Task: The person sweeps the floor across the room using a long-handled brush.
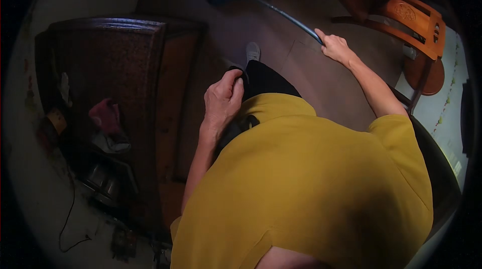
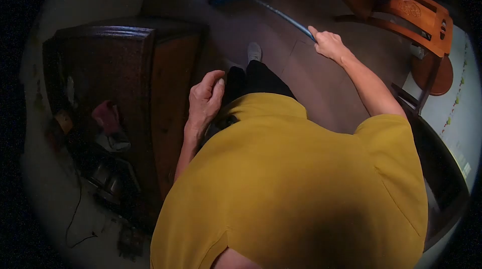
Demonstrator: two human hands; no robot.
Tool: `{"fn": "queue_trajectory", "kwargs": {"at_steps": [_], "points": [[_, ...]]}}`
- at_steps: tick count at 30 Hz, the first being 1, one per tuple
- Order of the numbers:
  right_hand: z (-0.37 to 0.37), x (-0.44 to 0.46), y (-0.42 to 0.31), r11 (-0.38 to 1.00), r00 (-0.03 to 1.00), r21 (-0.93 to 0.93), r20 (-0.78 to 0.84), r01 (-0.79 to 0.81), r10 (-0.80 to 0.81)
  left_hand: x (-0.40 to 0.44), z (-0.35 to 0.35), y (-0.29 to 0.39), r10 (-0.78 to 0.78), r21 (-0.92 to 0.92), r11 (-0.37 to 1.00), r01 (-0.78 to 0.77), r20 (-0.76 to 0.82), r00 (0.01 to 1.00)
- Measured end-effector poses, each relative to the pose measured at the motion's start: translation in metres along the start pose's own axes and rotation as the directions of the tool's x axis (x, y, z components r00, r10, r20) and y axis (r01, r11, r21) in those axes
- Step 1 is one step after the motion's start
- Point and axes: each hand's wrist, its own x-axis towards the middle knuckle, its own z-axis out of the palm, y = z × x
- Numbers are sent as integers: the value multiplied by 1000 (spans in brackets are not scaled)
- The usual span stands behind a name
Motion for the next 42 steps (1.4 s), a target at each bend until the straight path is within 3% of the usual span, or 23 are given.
{"fn": "queue_trajectory", "kwargs": {"at_steps": [8, 12, 14, 15, 19, 26, 29, 34, 38, 40, 42], "points": [[-31, 144, -12, 979, 987, 200, -147, -30, 60, -9, 20, 22, -142, 40, 989, 145, -55, 988], [-49, 191, -42, 908, 966, 352, -36, -227, 255, -12, 25, 30, -205, 44, 977, 209, -89, 975], [-34, 212, -45, 873, 968, 420, 81, -250, 238, -15, 29, 30, -236, 30, 970, 240, -101, 966], [-15, 211, -45, 889, 980, 428, -31, -164, 196, -16, 32, 29, -233, 27, 971, 237, -109, 966], [35, 143, -43, 981, 995, 171, 21, -95, 93, -9, 38, 34, -226, 32, 973, 231, -105, 968], [87, 11, -24, 995, 968, 91, 250, -33, 9, 17, 54, 38, -90, 92, 991, 93, -38, 995], [91, -14, -16, 989, 975, 138, 223, -49, 18, 25, 62, 38, -92, 105, 991, 87, 42, 995], [31, -57, -33, 893, 960, 399, 259, -210, 110, 27, 70, 40, -100, 174, 982, 74, 145, 984], [34, -70, -40, 845, 996, 531, 89, -67, 22, 26, 72, 38, -100, 211, 975, 62, 176, 979], [11, -74, -50, 556, 951, 806, 298, -202, -86, 24, 68, 40, -120, 219, 972, 83, 163, 979], [7, -68, -54, 486, 943, 852, 298, -193, -147, 20, 64, 41, -146, 224, 968, 111, 149, 978]]}}
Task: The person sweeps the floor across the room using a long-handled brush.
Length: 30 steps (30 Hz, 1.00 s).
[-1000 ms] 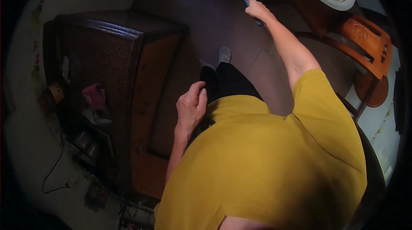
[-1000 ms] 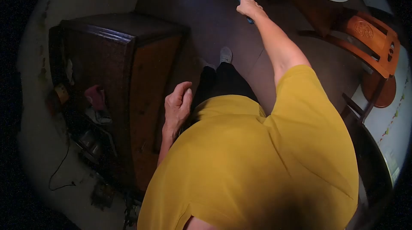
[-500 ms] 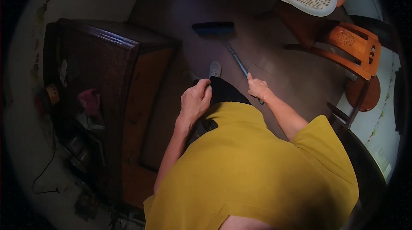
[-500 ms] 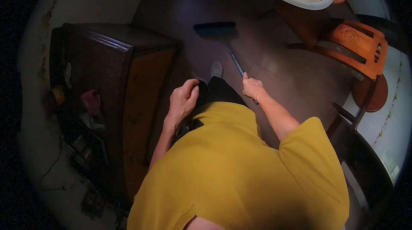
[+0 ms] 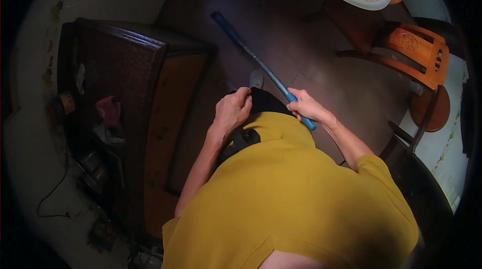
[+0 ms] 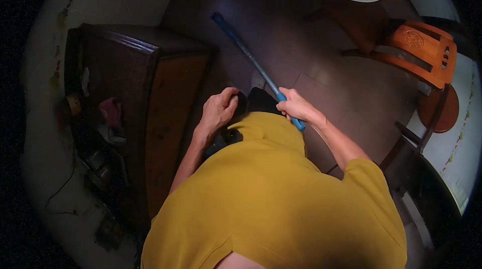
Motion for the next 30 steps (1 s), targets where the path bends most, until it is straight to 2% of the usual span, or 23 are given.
{"fn": "queue_trajectory", "kwargs": {"at_steps": [2, 7, 8, 11, 13, 16, 17, 19, 20, 22, 25, 28, 30], "points": [[-2, 10, -5, 991, 996, 136, 86, 3, -15, -5, -3, -3, -35, -10, 999, 35, -12, 999], [5, 66, 6, 987, 983, 159, 184, -36, 6, -18, -7, -6, -102, -12, 995, 102, -36, 994], [6, 75, 6, 983, 985, 175, 173, -51, 20, -20, -7, -8, -115, -10, 993, 115, -48, 992], [-7, 100, 29, 915, 983, 379, 165, -140, 82, -24, -4, -12, -123, -5, 992, 123, -64, 990], [-23, 97, 41, 903, 978, 379, 135, -202, 162, -22, -1, -14, -101, 3, 995, 101, -46, 994], [-39, 78, 68, 871, 981, 458, 27, -181, 190, -20, 2, -15, -74, 25, 997, 74, -24, 997], [-39, 72, 74, 820, 972, 533, 18, -209, 236, -19, 2, -14, -70, 29, 997, 70, -16, 997], [-27, 55, 74, 839, 978, 512, 16, -187, 208, -19, 4, -15, -63, 34, 997, 63, 6, 998], [-16, 54, 79, 827, 986, 541, 27, -151, 162, -18, 5, -16, -39, 37, 999, 39, 1, 999], [7, 42, 63, 877, 999, 479, 12, -43, 43, -19, 6, -17, -6, 40, 999, 6, 8, 1000], [25, 43, 45, 926, 999, 378, -39, -3, 19, -19, 6, -17, 17, 40, 999, -17, 16, 1000], [37, 77, 40, 916, 1000, 401, -13, 14, -9, -26, -1, -22, -3, 36, 999, 2, 36, 999], [42, 97, 31, 948, 998, 310, -1, -65, 69, -33, -10, -25, -9, 68, 998, 5, 53, 999]]}}
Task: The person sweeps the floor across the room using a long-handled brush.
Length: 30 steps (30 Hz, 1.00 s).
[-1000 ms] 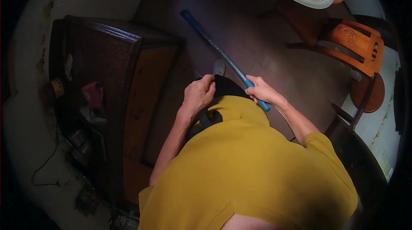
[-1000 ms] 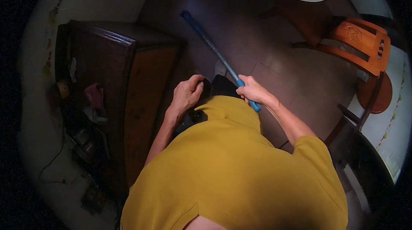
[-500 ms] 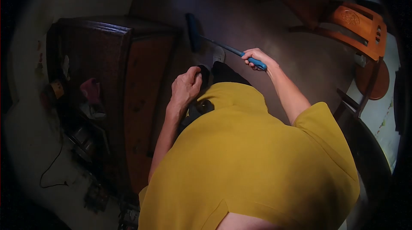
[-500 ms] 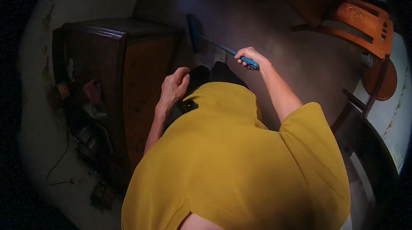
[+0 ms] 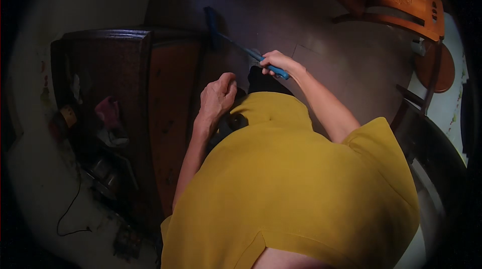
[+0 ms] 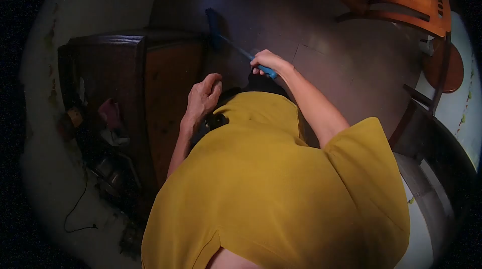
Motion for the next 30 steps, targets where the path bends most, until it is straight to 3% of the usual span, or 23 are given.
{"fn": "queue_trajectory", "kwargs": {"at_steps": [2, 4, 7, 11, 18, 20, 30], "points": [[1, 13, -8, 999, 999, -37, -23, -36, 35, -11, -6, -10, 17, -7, 1000, -17, -33, 999], [5, 4, -18, 995, 992, 98, -122, -5, 17, -23, -8, -23, 30, -23, 999, -31, -62, 998], [-1, 14, 1, 990, 980, 135, -191, -27, 53, -39, -9, -45, 61, -30, 998, -64, -88, 994], [-5, -18, 35, 915, 965, 399, -212, -56, 151, -59, -11, -64, 41, -22, 999, -43, -70, 997], [-20, -62, 156, 782, 949, 621, -223, -39, 224, -70, -9, -79, 166, 1, 986, -166, 11, 986], [-13, -89, 182, 669, 920, 742, -280, 27, 273, -68, -5, -79, 202, 24, 979, -203, 50, 978], [-4, -168, 292, 533, 817, 842, -365, 85, 447, -58, 1, -72, 280, 60, 955, -291, 143, 949]]}}
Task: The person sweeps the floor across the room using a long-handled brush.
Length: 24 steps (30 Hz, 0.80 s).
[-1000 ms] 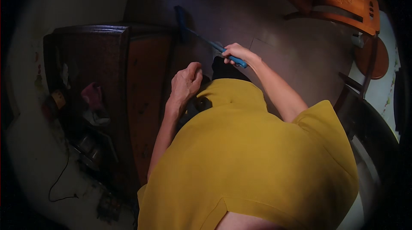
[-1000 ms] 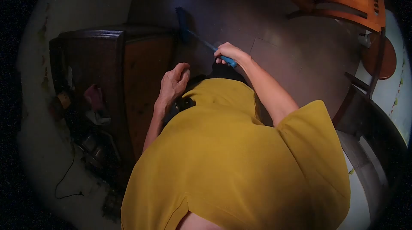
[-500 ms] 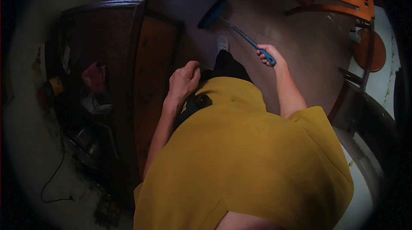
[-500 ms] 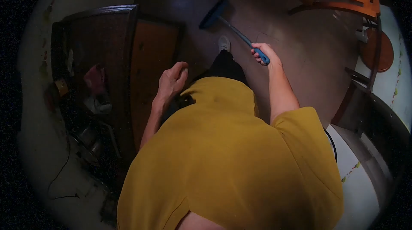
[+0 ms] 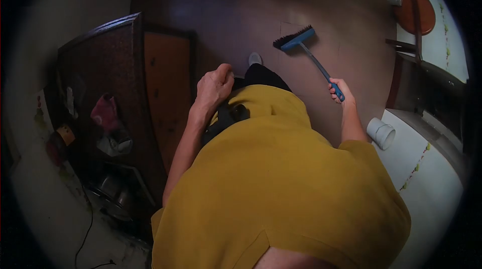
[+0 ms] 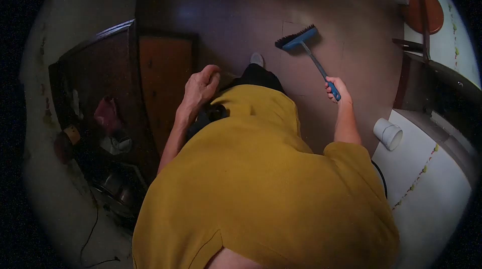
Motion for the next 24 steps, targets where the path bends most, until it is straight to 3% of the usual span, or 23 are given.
{"fn": "queue_trajectory", "kwargs": {"at_steps": [1, 4, 6, 10, 16, 20, 24], "points": [[5, -8, 2, 1000, 1000, 12, -10, -3, 4, 1, 1, 1, 7, -1, 1000, -7, 14, 1000], [47, -36, 6, 919, 945, -291, -108, 267, -309, 8, 4, 10, -5, -5, 1000, 5, 67, 998], [60, -31, 18, 823, 918, -475, -76, 310, -389, 13, 8, 15, 27, 3, 1000, -27, 89, 996], [80, -42, 32, 798, 908, -445, 104, 407, -405, 23, 20, 17, 109, 55, 992, -115, 100, 989], [131, -43, 5, 865, 892, -302, 343, 401, -294, 22, 17, 32, 10, 41, 999, -14, 113, 994], [152, -29, 0, 855, 872, -317, 410, 412, -268, 23, 15, 21, 18, 82, 996, -25, 78, 997], [136, -25, 4, 879, 914, -311, 304, 361, -268, 19, 0, 16, -77, 94, 993, 72, 50, 996]]}}
